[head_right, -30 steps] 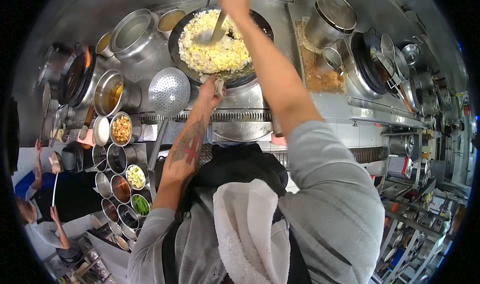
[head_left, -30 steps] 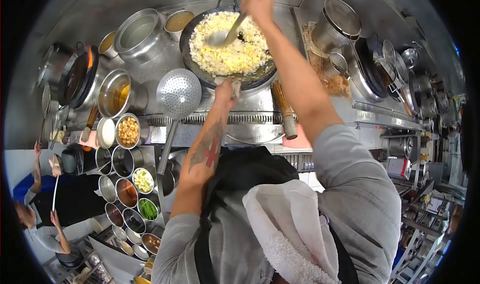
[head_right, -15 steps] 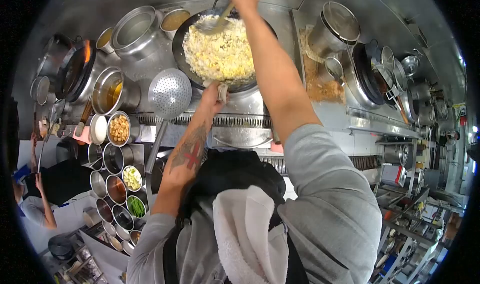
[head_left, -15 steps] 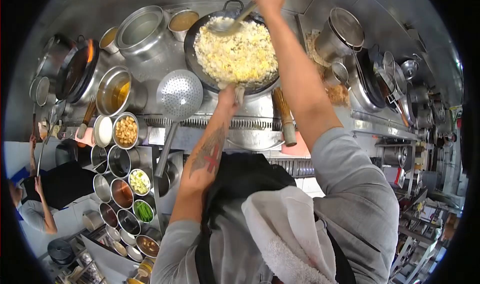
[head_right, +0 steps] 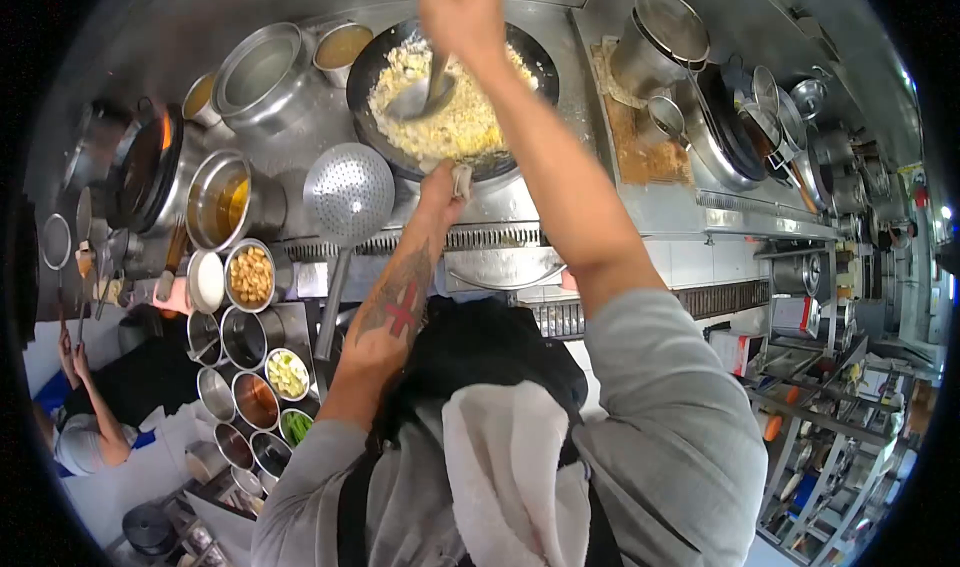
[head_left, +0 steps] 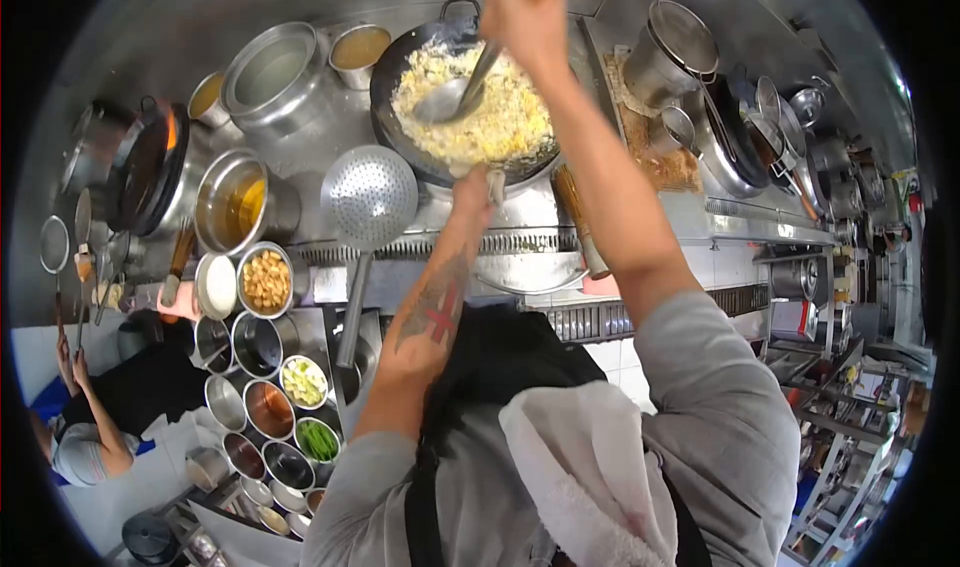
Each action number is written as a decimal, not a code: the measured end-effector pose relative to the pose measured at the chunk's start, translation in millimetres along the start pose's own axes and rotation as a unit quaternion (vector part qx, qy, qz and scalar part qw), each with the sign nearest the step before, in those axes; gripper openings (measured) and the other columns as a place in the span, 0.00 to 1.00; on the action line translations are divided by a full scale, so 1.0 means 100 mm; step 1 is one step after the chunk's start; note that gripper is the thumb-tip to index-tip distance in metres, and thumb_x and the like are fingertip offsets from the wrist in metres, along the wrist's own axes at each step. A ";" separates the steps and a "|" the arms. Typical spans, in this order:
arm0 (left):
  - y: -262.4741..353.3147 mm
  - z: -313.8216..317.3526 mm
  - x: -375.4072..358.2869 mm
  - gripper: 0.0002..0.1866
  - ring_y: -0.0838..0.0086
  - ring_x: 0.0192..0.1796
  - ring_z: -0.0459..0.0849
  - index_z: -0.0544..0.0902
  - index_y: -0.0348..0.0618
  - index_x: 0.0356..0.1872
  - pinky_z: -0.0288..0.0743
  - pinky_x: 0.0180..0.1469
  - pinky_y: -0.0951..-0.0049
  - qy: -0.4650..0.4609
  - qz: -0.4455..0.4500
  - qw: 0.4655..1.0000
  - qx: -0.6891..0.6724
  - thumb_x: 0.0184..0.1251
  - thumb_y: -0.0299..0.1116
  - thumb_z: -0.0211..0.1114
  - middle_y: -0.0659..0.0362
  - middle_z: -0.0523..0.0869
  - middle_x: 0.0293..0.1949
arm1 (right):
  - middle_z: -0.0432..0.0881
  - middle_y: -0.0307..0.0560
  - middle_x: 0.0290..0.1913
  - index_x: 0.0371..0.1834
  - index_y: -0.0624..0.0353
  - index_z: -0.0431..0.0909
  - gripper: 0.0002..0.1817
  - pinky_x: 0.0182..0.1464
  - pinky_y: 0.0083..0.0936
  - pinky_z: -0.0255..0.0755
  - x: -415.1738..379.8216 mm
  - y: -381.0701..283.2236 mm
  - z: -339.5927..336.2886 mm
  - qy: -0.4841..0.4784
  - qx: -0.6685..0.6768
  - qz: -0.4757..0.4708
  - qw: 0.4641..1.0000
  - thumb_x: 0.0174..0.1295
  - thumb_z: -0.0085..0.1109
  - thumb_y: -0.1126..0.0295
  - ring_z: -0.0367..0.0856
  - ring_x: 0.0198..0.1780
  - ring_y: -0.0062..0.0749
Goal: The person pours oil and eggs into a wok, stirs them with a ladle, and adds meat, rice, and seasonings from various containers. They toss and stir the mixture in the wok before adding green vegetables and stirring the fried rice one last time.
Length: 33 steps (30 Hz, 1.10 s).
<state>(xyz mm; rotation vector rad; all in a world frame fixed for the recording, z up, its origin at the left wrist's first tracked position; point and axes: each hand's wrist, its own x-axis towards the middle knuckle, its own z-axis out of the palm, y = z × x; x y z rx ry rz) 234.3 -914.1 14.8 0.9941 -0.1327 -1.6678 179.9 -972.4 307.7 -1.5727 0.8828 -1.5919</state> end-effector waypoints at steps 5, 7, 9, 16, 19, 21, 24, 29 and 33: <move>-0.10 -0.07 -0.23 0.08 0.66 0.28 0.80 0.76 0.39 0.42 0.75 0.25 0.64 0.006 -0.048 0.999 -0.009 0.75 0.33 0.52 0.54 0.81 0.33 | 0.76 0.42 0.17 0.24 0.63 0.79 0.18 0.28 0.34 0.69 0.06 0.19 -0.64 0.086 -0.191 0.111 0.972 0.65 0.56 0.59 0.75 0.20 0.35; -0.02 0.04 -0.21 0.07 0.67 0.29 0.79 0.74 0.42 0.44 0.75 0.27 0.65 0.005 -0.035 0.999 -0.005 0.75 0.34 0.53 0.56 0.80 0.34 | 0.74 0.41 0.19 0.34 0.66 0.79 0.15 0.24 0.34 0.66 0.08 -0.39 -0.96 0.183 -0.187 0.110 0.959 0.67 0.52 0.64 0.74 0.21 0.34; 0.00 0.08 -0.25 0.07 0.68 0.29 0.79 0.74 0.43 0.44 0.75 0.27 0.65 0.021 -0.042 0.999 -0.023 0.75 0.35 0.53 0.56 0.80 0.34 | 0.75 0.42 0.21 0.37 0.68 0.78 0.14 0.24 0.34 0.67 -0.01 0.12 -1.20 0.227 -0.110 0.116 0.961 0.67 0.51 0.65 0.74 0.22 0.33; -0.06 -0.20 0.17 0.08 0.68 0.29 0.79 0.74 0.42 0.39 0.75 0.26 0.66 -0.048 -0.071 0.994 0.062 0.75 0.35 0.51 0.58 0.80 0.30 | 0.68 0.36 0.15 0.19 0.59 0.70 0.19 0.21 0.25 0.61 -0.53 0.51 -0.74 0.041 0.156 0.008 0.987 0.69 0.57 0.66 0.66 0.16 0.21; -0.11 -0.08 -0.59 0.10 0.68 0.27 0.79 0.74 0.44 0.39 0.74 0.24 0.65 0.010 -0.009 0.999 0.034 0.77 0.37 0.49 0.58 0.80 0.30 | 0.66 0.36 0.13 0.14 0.58 0.65 0.23 0.19 0.24 0.59 -0.89 0.48 -0.69 0.130 0.020 0.029 0.991 0.69 0.56 0.67 0.64 0.15 0.20; -0.40 -0.05 -1.33 0.11 0.68 0.25 0.77 0.74 0.45 0.40 0.73 0.23 0.66 0.067 -0.025 0.997 0.012 0.78 0.39 0.48 0.59 0.79 0.28 | 0.66 0.36 0.13 0.14 0.57 0.64 0.21 0.19 0.24 0.59 -0.95 -0.34 -0.69 0.092 0.004 0.101 0.991 0.67 0.55 0.69 0.64 0.15 0.21; -0.36 -0.19 -1.70 0.11 0.68 0.25 0.78 0.74 0.46 0.41 0.72 0.22 0.68 -0.163 -0.033 0.985 -0.054 0.78 0.39 0.48 0.58 0.79 0.28 | 0.78 0.49 0.19 0.27 0.65 0.80 0.24 0.28 0.36 0.69 -0.67 -1.04 -0.71 0.025 -0.202 0.172 0.964 0.68 0.54 0.52 0.81 0.26 0.35; -0.04 0.33 -1.23 0.08 0.69 0.28 0.80 0.75 0.43 0.40 0.76 0.25 0.70 -0.010 -0.017 0.999 -0.026 0.76 0.36 0.51 0.56 0.80 0.29 | 0.68 0.34 0.14 0.17 0.58 0.66 0.18 0.18 0.24 0.58 -0.47 -0.09 -0.57 0.159 -0.122 -0.004 0.980 0.66 0.57 0.68 0.66 0.15 0.20; -0.88 -0.55 -0.78 0.09 0.67 0.33 0.83 0.74 0.39 0.48 0.80 0.30 0.68 -0.021 0.024 0.999 0.038 0.74 0.32 0.54 0.54 0.83 0.37 | 0.71 0.33 0.16 0.16 0.60 0.69 0.23 0.25 0.22 0.63 -1.57 0.49 -0.77 0.083 -0.182 -0.109 0.974 0.74 0.52 0.64 0.68 0.21 0.15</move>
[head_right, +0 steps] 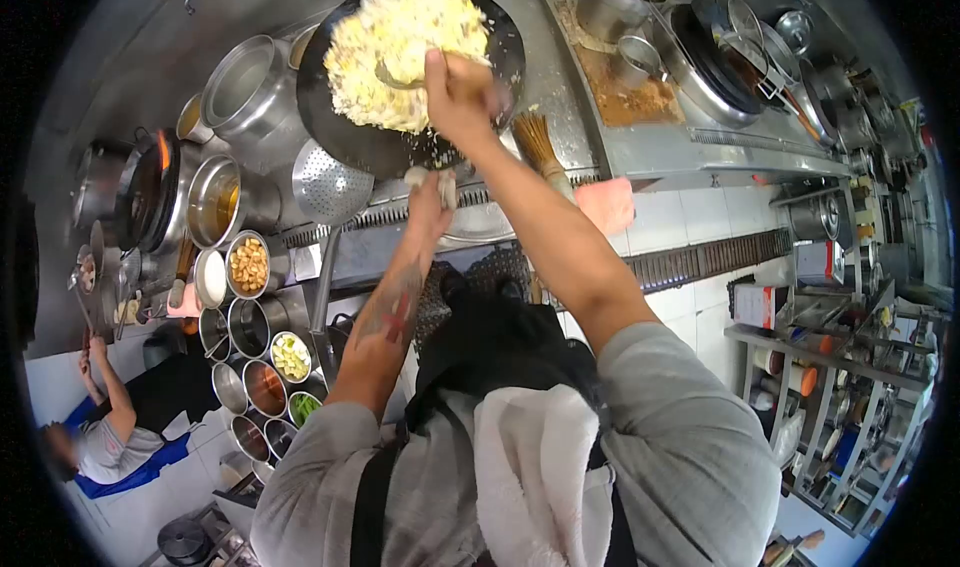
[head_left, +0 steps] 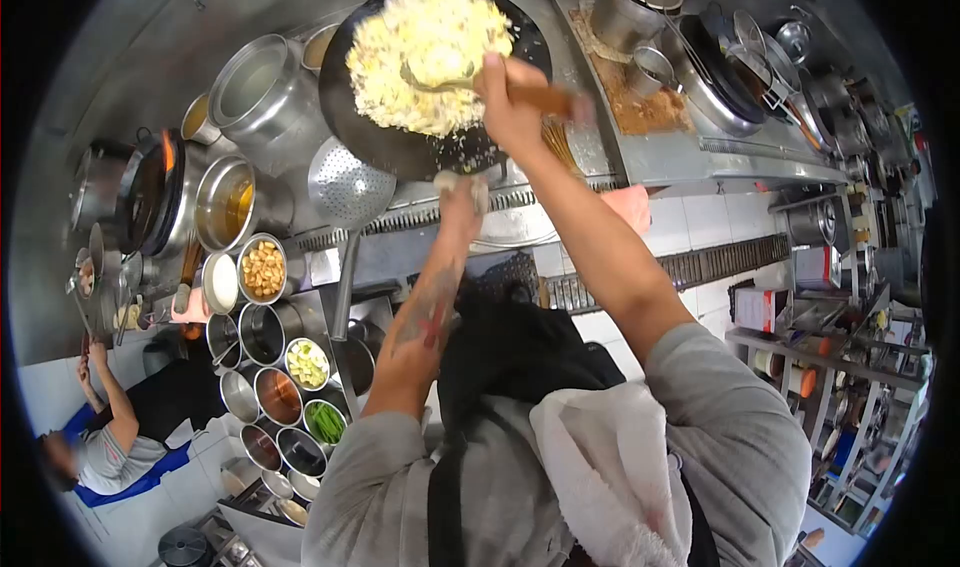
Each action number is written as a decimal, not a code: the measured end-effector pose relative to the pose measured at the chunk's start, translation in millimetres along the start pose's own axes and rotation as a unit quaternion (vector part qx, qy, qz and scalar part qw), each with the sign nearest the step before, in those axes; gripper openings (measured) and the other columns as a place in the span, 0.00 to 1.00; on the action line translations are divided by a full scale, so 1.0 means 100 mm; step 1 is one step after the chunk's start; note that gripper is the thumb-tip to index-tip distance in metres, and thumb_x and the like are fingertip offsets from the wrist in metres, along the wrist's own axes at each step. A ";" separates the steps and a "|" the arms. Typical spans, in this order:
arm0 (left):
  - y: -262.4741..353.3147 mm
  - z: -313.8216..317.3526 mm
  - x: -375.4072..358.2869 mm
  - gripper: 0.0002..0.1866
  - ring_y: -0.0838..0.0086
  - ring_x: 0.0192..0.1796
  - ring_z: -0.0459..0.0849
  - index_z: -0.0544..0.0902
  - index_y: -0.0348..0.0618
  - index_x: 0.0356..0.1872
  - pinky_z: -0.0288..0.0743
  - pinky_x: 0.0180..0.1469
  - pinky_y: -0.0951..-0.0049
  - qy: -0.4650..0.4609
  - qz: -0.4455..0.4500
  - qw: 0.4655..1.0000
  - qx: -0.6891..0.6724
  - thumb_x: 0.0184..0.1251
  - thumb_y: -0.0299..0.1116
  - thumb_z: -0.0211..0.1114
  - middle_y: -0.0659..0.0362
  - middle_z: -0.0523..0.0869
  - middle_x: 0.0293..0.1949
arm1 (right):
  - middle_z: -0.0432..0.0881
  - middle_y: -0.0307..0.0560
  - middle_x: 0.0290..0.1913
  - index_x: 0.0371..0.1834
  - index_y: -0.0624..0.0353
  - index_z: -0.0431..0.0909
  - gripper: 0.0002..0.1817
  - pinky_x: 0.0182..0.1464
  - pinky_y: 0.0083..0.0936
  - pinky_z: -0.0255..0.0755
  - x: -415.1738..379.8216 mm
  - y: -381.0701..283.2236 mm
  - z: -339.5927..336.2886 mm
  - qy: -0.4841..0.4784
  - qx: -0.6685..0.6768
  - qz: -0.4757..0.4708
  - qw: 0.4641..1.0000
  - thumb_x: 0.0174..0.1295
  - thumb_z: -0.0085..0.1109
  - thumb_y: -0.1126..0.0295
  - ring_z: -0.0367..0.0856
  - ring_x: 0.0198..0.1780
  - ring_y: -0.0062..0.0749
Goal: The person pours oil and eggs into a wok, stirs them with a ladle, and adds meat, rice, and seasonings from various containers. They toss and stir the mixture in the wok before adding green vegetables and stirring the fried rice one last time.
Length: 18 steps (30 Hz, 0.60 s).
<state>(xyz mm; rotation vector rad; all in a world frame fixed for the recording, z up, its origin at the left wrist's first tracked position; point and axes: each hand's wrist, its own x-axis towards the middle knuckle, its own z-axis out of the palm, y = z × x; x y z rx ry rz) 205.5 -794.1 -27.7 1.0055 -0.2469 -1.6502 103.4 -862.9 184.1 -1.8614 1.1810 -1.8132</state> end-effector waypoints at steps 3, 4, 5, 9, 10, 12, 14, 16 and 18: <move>-0.17 0.07 -0.69 0.07 0.69 0.31 0.82 0.74 0.43 0.46 0.78 0.29 0.67 0.074 0.059 0.994 -0.046 0.75 0.33 0.52 0.57 0.82 0.34 | 0.69 0.32 0.15 0.15 0.59 0.70 0.23 0.22 0.21 0.59 0.04 -0.52 -0.33 -0.017 0.059 0.064 0.996 0.71 0.54 0.65 0.65 0.18 0.15; -0.01 0.20 -0.88 0.06 0.71 0.29 0.81 0.74 0.44 0.44 0.77 0.28 0.68 0.077 0.029 0.995 -0.061 0.76 0.33 0.51 0.58 0.81 0.31 | 0.69 0.32 0.15 0.15 0.58 0.70 0.22 0.20 0.21 0.58 0.23 -0.68 -0.39 -0.017 0.062 0.093 0.994 0.70 0.55 0.66 0.65 0.17 0.16; 0.27 0.39 -0.97 0.06 0.71 0.28 0.80 0.73 0.44 0.41 0.76 0.27 0.68 0.075 0.018 0.992 -0.096 0.76 0.34 0.50 0.59 0.81 0.30 | 0.68 0.32 0.14 0.15 0.57 0.71 0.22 0.19 0.21 0.57 0.50 -0.86 -0.42 -0.015 0.089 0.171 0.981 0.69 0.57 0.66 0.64 0.15 0.16; 0.93 0.88 -0.42 0.08 0.70 0.30 0.81 0.74 0.43 0.41 0.78 0.28 0.69 0.056 -0.025 0.998 -0.015 0.76 0.35 0.51 0.57 0.81 0.31 | 0.71 0.44 0.12 0.14 0.63 0.71 0.26 0.23 0.31 0.63 0.63 -0.02 0.15 0.121 0.083 0.135 0.980 0.69 0.56 0.57 0.68 0.16 0.25; 0.63 0.60 -0.18 0.08 0.69 0.31 0.82 0.75 0.41 0.42 0.79 0.29 0.69 0.067 -0.017 0.997 0.038 0.75 0.34 0.52 0.56 0.81 0.31 | 0.72 0.41 0.14 0.14 0.61 0.72 0.25 0.23 0.27 0.63 0.29 0.25 0.19 0.108 0.114 0.123 0.980 0.70 0.55 0.60 0.70 0.17 0.22; 0.12 0.19 -0.04 0.08 0.69 0.32 0.83 0.76 0.40 0.44 0.80 0.30 0.66 0.057 -0.010 0.998 0.020 0.73 0.32 0.54 0.55 0.83 0.33 | 0.74 0.38 0.16 0.15 0.61 0.73 0.25 0.24 0.24 0.64 -0.26 0.11 -0.01 0.061 0.124 0.113 0.984 0.72 0.53 0.61 0.72 0.21 0.19; -0.12 0.14 -0.51 0.09 0.68 0.31 0.83 0.77 0.40 0.45 0.80 0.30 0.64 0.075 0.013 0.996 0.047 0.73 0.32 0.52 0.56 0.83 0.33 | 0.75 0.40 0.17 0.16 0.62 0.74 0.25 0.25 0.24 0.65 -0.36 -0.32 -0.35 -0.002 0.044 0.098 0.994 0.72 0.54 0.61 0.72 0.22 0.19; 0.13 0.41 -0.85 0.11 0.71 0.27 0.81 0.76 0.42 0.41 0.77 0.26 0.69 0.077 -0.020 0.997 -0.017 0.77 0.36 0.49 0.58 0.82 0.29 | 0.74 0.39 0.15 0.16 0.62 0.75 0.24 0.23 0.25 0.64 0.15 -0.83 -0.52 -0.022 -0.040 0.084 0.995 0.68 0.56 0.59 0.71 0.19 0.19; 0.81 0.85 -1.00 0.12 0.73 0.26 0.81 0.74 0.43 0.39 0.76 0.24 0.72 0.065 -0.057 0.995 -0.053 0.79 0.38 0.47 0.59 0.81 0.28 | 0.70 0.35 0.11 0.14 0.62 0.74 0.23 0.20 0.27 0.62 0.77 -1.10 -0.52 -0.054 0.019 0.210 0.976 0.65 0.56 0.58 0.69 0.15 0.20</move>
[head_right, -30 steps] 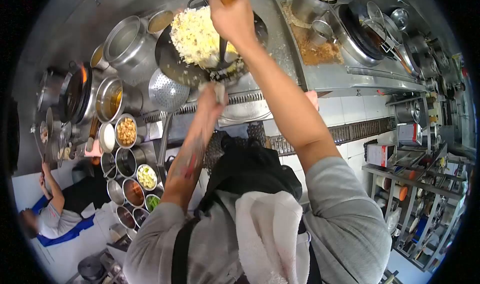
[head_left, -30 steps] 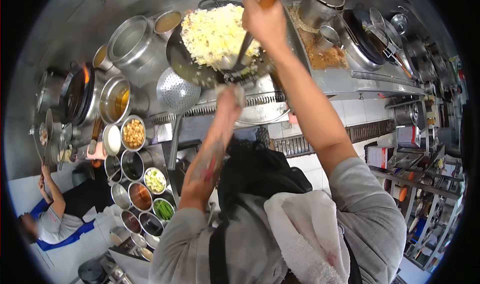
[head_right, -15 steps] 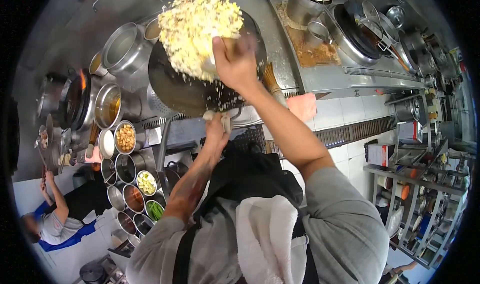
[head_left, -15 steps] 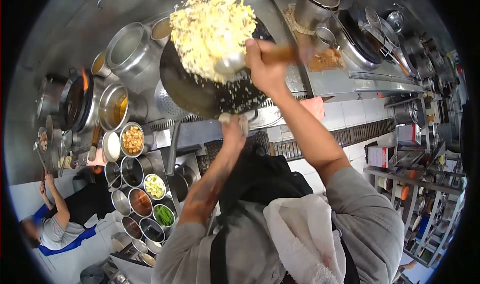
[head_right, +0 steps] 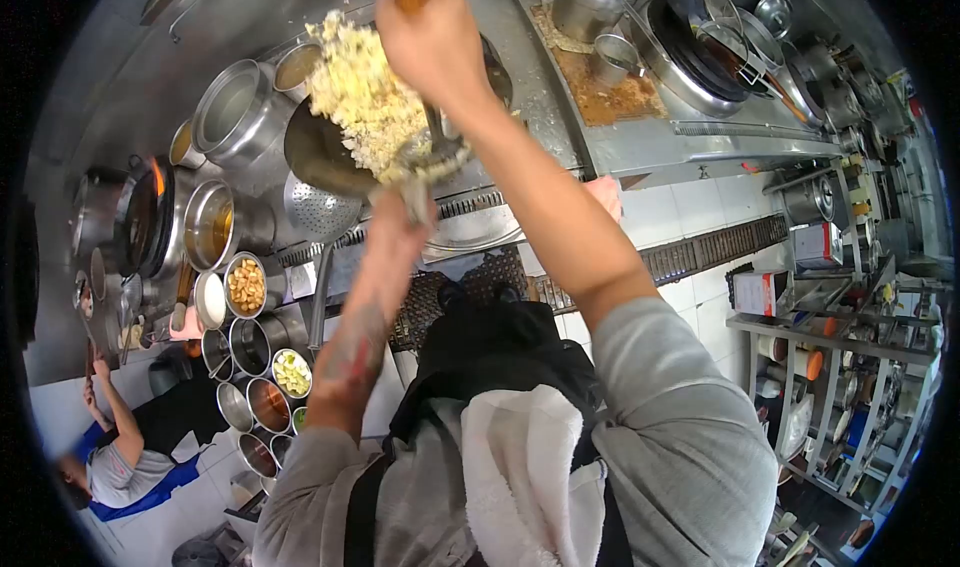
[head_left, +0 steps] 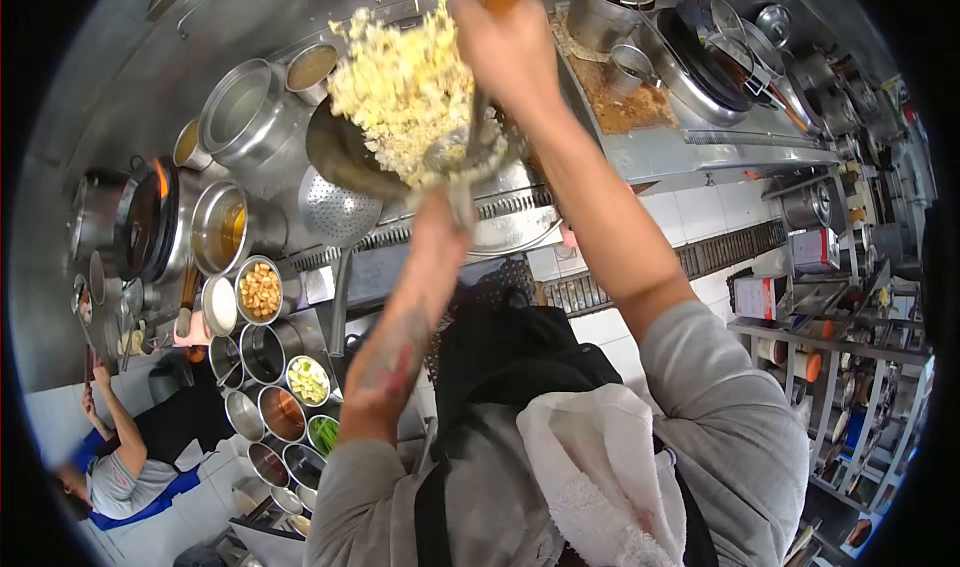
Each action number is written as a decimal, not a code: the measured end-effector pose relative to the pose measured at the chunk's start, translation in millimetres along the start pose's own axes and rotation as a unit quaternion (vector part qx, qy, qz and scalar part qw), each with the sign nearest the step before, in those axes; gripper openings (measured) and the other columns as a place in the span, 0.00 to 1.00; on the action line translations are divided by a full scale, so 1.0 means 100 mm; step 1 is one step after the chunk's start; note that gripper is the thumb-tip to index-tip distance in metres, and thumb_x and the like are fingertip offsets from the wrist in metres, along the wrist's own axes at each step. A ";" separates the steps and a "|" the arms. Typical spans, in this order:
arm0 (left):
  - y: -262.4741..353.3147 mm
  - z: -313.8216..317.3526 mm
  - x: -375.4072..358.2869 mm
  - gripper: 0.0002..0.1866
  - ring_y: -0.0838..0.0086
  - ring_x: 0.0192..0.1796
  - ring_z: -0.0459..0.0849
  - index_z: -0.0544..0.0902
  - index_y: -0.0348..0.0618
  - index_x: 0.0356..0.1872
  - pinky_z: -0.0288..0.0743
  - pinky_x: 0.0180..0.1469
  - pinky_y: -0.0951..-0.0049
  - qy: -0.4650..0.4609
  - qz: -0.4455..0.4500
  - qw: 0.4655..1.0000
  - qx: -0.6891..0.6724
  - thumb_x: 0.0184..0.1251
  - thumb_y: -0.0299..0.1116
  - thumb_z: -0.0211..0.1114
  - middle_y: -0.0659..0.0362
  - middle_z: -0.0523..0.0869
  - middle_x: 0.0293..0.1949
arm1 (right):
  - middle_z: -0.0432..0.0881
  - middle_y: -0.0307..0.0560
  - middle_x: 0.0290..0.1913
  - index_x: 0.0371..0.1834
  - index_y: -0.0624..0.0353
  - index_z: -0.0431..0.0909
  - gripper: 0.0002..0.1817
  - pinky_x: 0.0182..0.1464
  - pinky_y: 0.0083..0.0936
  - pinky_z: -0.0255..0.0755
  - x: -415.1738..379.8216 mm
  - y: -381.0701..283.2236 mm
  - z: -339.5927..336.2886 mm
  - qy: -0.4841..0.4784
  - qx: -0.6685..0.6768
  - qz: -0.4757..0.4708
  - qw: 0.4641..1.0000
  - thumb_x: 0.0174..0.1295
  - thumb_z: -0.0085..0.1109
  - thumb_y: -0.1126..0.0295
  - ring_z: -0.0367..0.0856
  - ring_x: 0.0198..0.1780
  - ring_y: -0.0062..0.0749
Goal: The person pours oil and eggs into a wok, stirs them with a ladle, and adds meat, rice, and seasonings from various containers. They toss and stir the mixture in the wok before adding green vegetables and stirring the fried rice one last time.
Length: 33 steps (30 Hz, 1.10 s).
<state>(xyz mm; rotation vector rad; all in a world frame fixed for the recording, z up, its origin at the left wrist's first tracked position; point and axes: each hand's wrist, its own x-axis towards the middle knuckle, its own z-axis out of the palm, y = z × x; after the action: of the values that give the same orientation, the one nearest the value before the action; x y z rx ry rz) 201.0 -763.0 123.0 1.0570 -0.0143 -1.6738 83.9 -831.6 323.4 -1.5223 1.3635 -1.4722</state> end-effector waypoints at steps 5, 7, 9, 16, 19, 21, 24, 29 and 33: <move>-0.19 -0.19 1.00 0.12 0.71 0.27 0.82 0.75 0.42 0.41 0.77 0.25 0.70 -0.024 0.020 0.995 0.090 0.79 0.38 0.48 0.57 0.82 0.29 | 0.72 0.37 0.15 0.17 0.60 0.72 0.24 0.26 0.30 0.65 0.18 1.47 0.73 0.123 0.092 -0.135 0.979 0.71 0.52 0.58 0.71 0.20 0.23; -0.63 -0.65 1.12 0.11 0.68 0.25 0.81 0.75 0.40 0.43 0.78 0.24 0.66 -0.034 0.066 0.996 0.055 0.78 0.37 0.49 0.55 0.83 0.29 | 0.75 0.57 0.17 0.22 0.68 0.80 0.21 0.34 0.38 0.74 -0.63 1.19 0.39 0.044 0.020 -0.094 0.994 0.66 0.56 0.61 0.80 0.23 0.41; -0.92 -0.83 0.87 0.10 0.66 0.24 0.81 0.76 0.40 0.44 0.77 0.23 0.65 0.015 0.122 0.992 0.012 0.77 0.35 0.50 0.54 0.83 0.31 | 0.76 0.57 0.18 0.23 0.69 0.80 0.21 0.34 0.38 0.74 -0.59 0.89 0.25 0.044 0.012 -0.116 0.992 0.66 0.55 0.61 0.82 0.24 0.43; 0.20 0.19 0.60 0.07 0.73 0.30 0.80 0.75 0.43 0.41 0.77 0.29 0.76 -0.012 0.033 0.998 0.048 0.76 0.34 0.52 0.58 0.82 0.33 | 0.73 0.37 0.14 0.16 0.59 0.71 0.21 0.22 0.24 0.61 0.48 0.79 0.58 0.109 0.075 -0.116 0.984 0.68 0.55 0.62 0.69 0.17 0.20; -0.40 -0.48 1.03 0.06 0.71 0.34 0.83 0.75 0.40 0.44 0.82 0.35 0.71 -0.033 0.049 0.996 0.070 0.73 0.31 0.55 0.56 0.82 0.35 | 0.73 0.37 0.16 0.19 0.62 0.73 0.22 0.25 0.24 0.65 -0.15 1.74 0.62 0.102 0.027 -0.143 0.984 0.73 0.52 0.62 0.71 0.20 0.21; -0.65 -0.60 0.63 0.06 0.71 0.37 0.83 0.75 0.41 0.45 0.82 0.36 0.71 -0.029 0.061 0.997 0.024 0.72 0.30 0.55 0.56 0.83 0.38 | 0.72 0.37 0.16 0.19 0.62 0.72 0.23 0.26 0.24 0.65 -0.70 1.22 0.39 0.092 0.081 -0.121 0.985 0.73 0.51 0.60 0.70 0.21 0.20; -0.44 -0.41 0.15 0.05 0.74 0.38 0.83 0.75 0.44 0.45 0.82 0.36 0.73 0.046 0.027 0.998 0.018 0.74 0.31 0.55 0.59 0.83 0.39 | 0.71 0.34 0.15 0.16 0.57 0.72 0.22 0.22 0.24 0.61 -0.25 0.28 0.16 0.022 -0.002 -0.036 0.999 0.71 0.53 0.62 0.66 0.18 0.18; 0.11 0.11 0.60 0.06 0.76 0.32 0.82 0.76 0.49 0.37 0.80 0.31 0.75 0.000 0.012 1.000 -0.011 0.76 0.36 0.56 0.64 0.80 0.31 | 0.67 0.32 0.14 0.15 0.56 0.67 0.23 0.22 0.22 0.59 0.50 0.94 0.75 0.142 0.056 -0.073 0.986 0.70 0.56 0.64 0.65 0.17 0.18; -0.56 -0.60 0.92 0.06 0.72 0.34 0.83 0.74 0.42 0.43 0.82 0.32 0.71 -0.022 0.088 0.996 -0.014 0.74 0.32 0.56 0.59 0.81 0.36 | 0.73 0.36 0.18 0.17 0.61 0.71 0.24 0.28 0.23 0.64 -0.56 1.44 0.67 0.107 0.123 -0.110 0.980 0.73 0.53 0.62 0.70 0.24 0.19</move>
<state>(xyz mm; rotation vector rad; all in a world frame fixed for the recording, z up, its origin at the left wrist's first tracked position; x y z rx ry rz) 195.8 -783.6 2.1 0.9696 -0.1094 -1.5328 119.5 -834.7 158.8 -1.4206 1.1032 -1.9131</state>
